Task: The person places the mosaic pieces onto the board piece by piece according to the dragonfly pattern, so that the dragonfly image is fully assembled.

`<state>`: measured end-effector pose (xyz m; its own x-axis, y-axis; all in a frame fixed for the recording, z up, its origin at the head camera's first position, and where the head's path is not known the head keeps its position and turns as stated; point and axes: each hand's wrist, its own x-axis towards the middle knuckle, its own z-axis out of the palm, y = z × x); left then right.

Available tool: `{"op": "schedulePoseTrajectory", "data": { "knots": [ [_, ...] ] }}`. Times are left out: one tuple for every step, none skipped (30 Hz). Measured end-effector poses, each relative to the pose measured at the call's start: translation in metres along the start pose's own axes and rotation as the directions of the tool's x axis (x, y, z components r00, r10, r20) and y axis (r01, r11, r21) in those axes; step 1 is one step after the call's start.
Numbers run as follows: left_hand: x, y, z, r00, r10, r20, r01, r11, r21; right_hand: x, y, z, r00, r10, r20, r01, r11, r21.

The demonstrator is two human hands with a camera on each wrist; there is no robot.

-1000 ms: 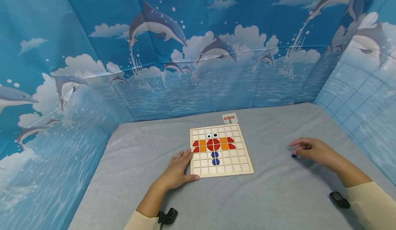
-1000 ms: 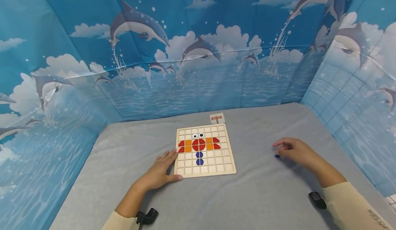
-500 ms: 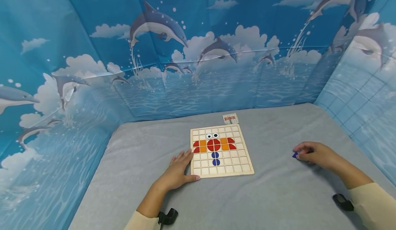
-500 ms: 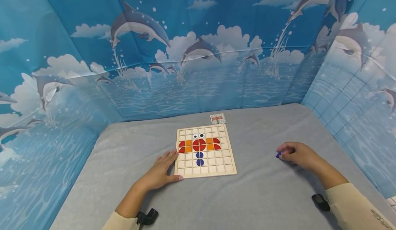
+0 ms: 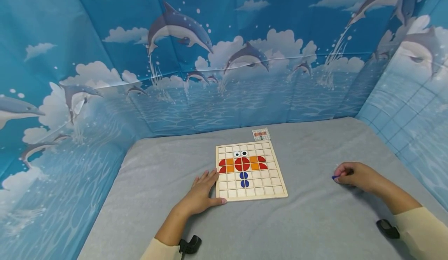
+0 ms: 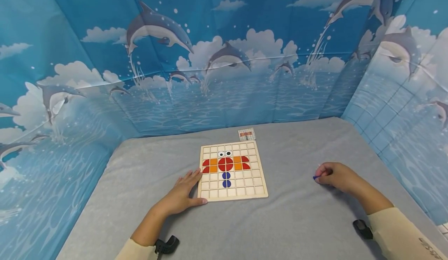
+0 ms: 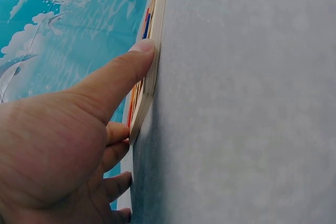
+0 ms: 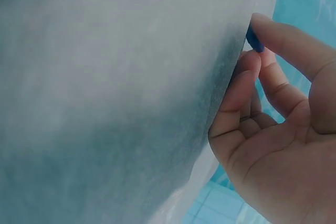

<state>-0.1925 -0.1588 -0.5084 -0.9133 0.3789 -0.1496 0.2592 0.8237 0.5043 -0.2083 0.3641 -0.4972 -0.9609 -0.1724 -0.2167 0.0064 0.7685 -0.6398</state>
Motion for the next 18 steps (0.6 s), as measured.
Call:
{"op": "schedulePoseTrajectory", "data": {
  "knots": [
    [0.0, 0.0, 0.0, 1.0, 0.001, -0.001, 0.0, 1.0, 0.001, 0.0, 0.0, 0.0, 1.0, 0.0, 0.0, 0.0, 1.0, 0.0],
    [0.0, 0.0, 0.0, 1.0, 0.001, -0.002, -0.001, 1.0, 0.001, -0.001, -0.001, 0.0, 1.0, 0.0, -0.001, 0.0, 1.0, -0.004],
    [0.0, 0.0, 0.0, 1.0, 0.001, -0.002, -0.001, 1.0, 0.002, -0.001, -0.001, 0.001, 1.0, 0.002, -0.001, -0.002, 1.0, -0.007],
    [0.0, 0.0, 0.001, 1.0, 0.002, -0.002, -0.002, 1.0, 0.0, -0.001, -0.002, 0.001, 1.0, 0.008, -0.002, -0.008, 1.0, -0.007],
    [0.0, 0.0, 0.001, 1.0, 0.003, -0.002, -0.003, 1.0, -0.002, -0.002, -0.003, 0.002, 1.0, 0.015, -0.004, -0.015, 1.0, -0.004],
    [0.0, -0.001, 0.001, 1.0, 0.004, -0.002, -0.004, 1.0, -0.003, -0.002, -0.004, 0.002, 1.0, 0.016, -0.006, -0.016, 1.0, -0.002],
    [0.0, -0.001, 0.001, 1.0, 0.005, -0.001, -0.005, 1.0, -0.004, -0.003, -0.006, 0.003, 1.0, 0.009, -0.005, -0.009, 1.0, 0.0],
    [0.0, -0.001, 0.001, 1.0, 0.004, -0.001, -0.004, 1.0, -0.005, -0.004, -0.008, 0.003, 1.0, -0.004, -0.003, 0.004, 1.0, 0.004],
    [0.0, -0.001, 0.002, 1.0, 0.003, 0.0, -0.003, 1.0, -0.005, -0.004, -0.01, 0.004, 1.0, -0.019, 0.001, 0.019, 1.0, 0.014],
    [0.001, -0.001, 0.002, 1.0, 0.002, 0.0, -0.002, 1.0, -0.004, -0.005, -0.013, 0.004, 0.999, -0.038, 0.005, 0.038, 0.999, 0.025],
    [0.001, 0.0, 0.001, 1.0, 0.001, 0.0, -0.001, 1.0, -0.002, -0.005, -0.015, 0.005, 0.998, -0.056, 0.011, 0.055, 0.998, 0.037],
    [0.0, 0.0, 0.001, 1.0, 0.001, -0.001, -0.001, 1.0, -0.001, -0.006, -0.018, 0.005, 0.997, -0.073, 0.019, 0.072, 0.996, 0.046],
    [0.0, 0.0, 0.001, 1.0, 0.001, -0.001, -0.001, 1.0, 0.0, -0.006, -0.021, 0.006, 0.996, -0.091, 0.025, 0.089, 0.994, 0.056],
    [0.0, 0.0, 0.001, 1.0, 0.002, -0.002, -0.002, 1.0, 0.0, -0.007, -0.025, 0.008, 0.994, -0.101, 0.029, 0.099, 0.993, 0.065],
    [0.0, 0.001, 0.0, 1.0, 0.004, -0.003, -0.004, 1.0, 0.0, -0.008, -0.028, 0.009, 0.994, -0.107, 0.031, 0.104, 0.992, 0.075],
    [-0.001, 0.001, 0.0, 1.0, 0.004, -0.002, -0.004, 1.0, 0.0, -0.008, -0.032, 0.011, 0.994, -0.11, 0.03, 0.107, 0.991, 0.084],
    [-0.001, 0.001, 0.0, 1.0, 0.005, -0.002, -0.005, 1.0, -0.001, -0.009, -0.035, 0.012, 0.994, -0.11, 0.028, 0.107, 0.99, 0.088],
    [-0.001, 0.001, 0.0, 1.0, 0.005, -0.001, -0.005, 1.0, -0.001, -0.01, -0.038, 0.014, 0.994, -0.109, 0.025, 0.107, 0.99, 0.092]
  ]
}}
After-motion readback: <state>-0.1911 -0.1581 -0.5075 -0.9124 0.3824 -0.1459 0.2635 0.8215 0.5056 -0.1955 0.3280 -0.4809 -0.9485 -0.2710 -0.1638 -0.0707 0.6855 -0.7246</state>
